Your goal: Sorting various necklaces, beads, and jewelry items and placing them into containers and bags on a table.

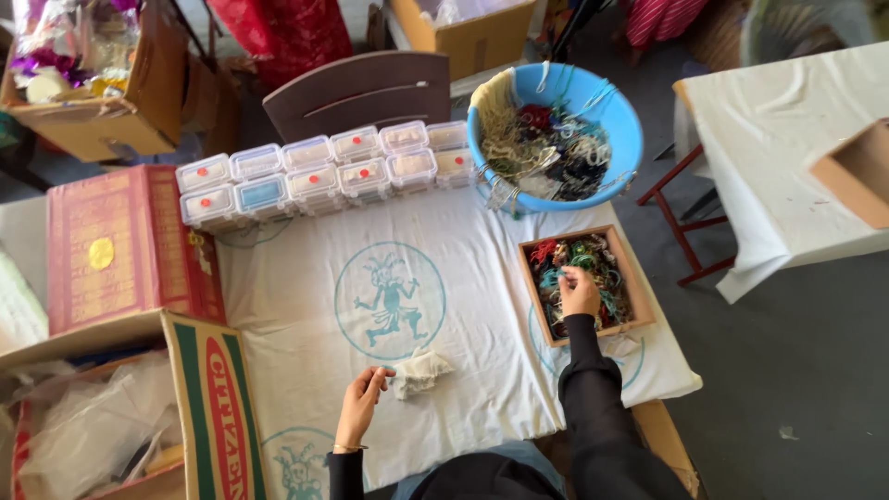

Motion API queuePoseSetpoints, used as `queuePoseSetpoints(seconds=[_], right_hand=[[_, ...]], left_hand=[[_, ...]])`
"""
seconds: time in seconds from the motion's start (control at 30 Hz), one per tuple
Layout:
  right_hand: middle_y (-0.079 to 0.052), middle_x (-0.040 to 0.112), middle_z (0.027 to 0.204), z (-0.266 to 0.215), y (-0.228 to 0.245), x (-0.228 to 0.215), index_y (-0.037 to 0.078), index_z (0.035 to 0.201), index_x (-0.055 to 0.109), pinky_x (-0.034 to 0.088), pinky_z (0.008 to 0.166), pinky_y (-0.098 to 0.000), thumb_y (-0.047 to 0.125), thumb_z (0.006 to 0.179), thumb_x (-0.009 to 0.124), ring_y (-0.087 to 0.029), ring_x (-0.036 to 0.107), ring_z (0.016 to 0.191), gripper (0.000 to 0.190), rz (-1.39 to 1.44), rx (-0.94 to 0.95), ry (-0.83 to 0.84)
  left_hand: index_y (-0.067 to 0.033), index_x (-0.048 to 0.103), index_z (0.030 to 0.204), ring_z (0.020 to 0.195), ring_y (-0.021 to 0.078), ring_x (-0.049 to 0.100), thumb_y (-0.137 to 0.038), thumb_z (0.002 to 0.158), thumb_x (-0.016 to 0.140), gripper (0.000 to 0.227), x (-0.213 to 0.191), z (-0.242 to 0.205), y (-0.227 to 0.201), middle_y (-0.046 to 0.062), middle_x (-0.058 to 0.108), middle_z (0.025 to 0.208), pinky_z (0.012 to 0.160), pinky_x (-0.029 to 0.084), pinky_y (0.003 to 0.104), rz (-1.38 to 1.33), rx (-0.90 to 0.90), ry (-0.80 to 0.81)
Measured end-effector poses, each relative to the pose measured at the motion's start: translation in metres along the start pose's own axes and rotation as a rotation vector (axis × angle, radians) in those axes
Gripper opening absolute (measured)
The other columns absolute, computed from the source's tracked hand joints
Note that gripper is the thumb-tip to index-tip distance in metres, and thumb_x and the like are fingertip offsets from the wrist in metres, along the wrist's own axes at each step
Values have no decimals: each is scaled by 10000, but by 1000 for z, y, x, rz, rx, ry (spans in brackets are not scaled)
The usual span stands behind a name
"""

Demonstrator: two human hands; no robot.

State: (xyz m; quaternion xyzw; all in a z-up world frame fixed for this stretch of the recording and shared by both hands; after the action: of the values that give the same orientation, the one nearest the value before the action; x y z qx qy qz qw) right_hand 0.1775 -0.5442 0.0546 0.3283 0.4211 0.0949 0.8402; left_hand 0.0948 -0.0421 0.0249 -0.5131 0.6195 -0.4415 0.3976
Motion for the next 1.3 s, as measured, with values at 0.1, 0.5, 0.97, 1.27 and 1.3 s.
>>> queuePoseSetpoints(seconds=[0.1, 0.5, 0.97, 1.27, 1.3], right_hand=[[-143, 715, 1033, 2, 41, -27, 90, 1078, 762, 538, 790, -409, 202, 760, 794, -304, 681, 909, 338, -183, -148, -86], [-80, 745, 1135, -153, 206, 128, 17, 1143, 738, 481, 1028, -345, 576, 1099, 345, -173, 669, 1118, 685, 829, -100, 1018], [-39, 767, 849, -60, 142, 124, 65, 1194, 788, 442, 571, -234, 276, 949, 698, -64, 655, 727, 336, 398, 34, 1486], [-44, 796, 915, 0, 202, 91, 67, 1232, 752, 523, 695, -258, 181, 917, 727, -87, 652, 793, 336, 393, -41, 1504], [-52, 799, 914, 4, 205, 89, 45, 1185, 745, 533, 720, -257, 162, 911, 741, -93, 677, 815, 298, 421, -19, 1465]], left_hand=[[-48, 774, 991, 655, 78, 472, -299, 1019, 563, 330, 15, 12, -21, -13, 594, 730, 595, 394, 247, 105, 73, 6], [-54, 778, 1032, 717, 102, 522, -306, 1045, 563, 331, 46, 15, -66, -3, 599, 749, 660, 439, 269, 107, 233, 230], [-82, 778, 992, 705, 41, 453, -365, 1045, 581, 349, -13, 51, -53, -74, 524, 753, 627, 413, 221, 12, 180, 298], [-72, 789, 1005, 691, 35, 430, -368, 1039, 596, 355, -29, 53, -39, -79, 504, 722, 624, 359, 222, -85, 122, 203], [-70, 792, 1007, 692, 37, 431, -367, 1036, 605, 352, -31, 50, -42, -75, 500, 717, 626, 362, 224, -86, 128, 189]])
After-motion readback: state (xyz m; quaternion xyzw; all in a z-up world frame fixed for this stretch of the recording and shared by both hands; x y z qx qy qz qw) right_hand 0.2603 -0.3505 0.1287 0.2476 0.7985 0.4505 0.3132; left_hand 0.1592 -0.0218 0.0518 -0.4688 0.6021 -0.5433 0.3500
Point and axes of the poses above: each hand's wrist, its own z-axis towards the middle knuckle, its own x-axis out of the palm, y = z × x, the point moved 6 cm from there along z, towards the middle knuckle
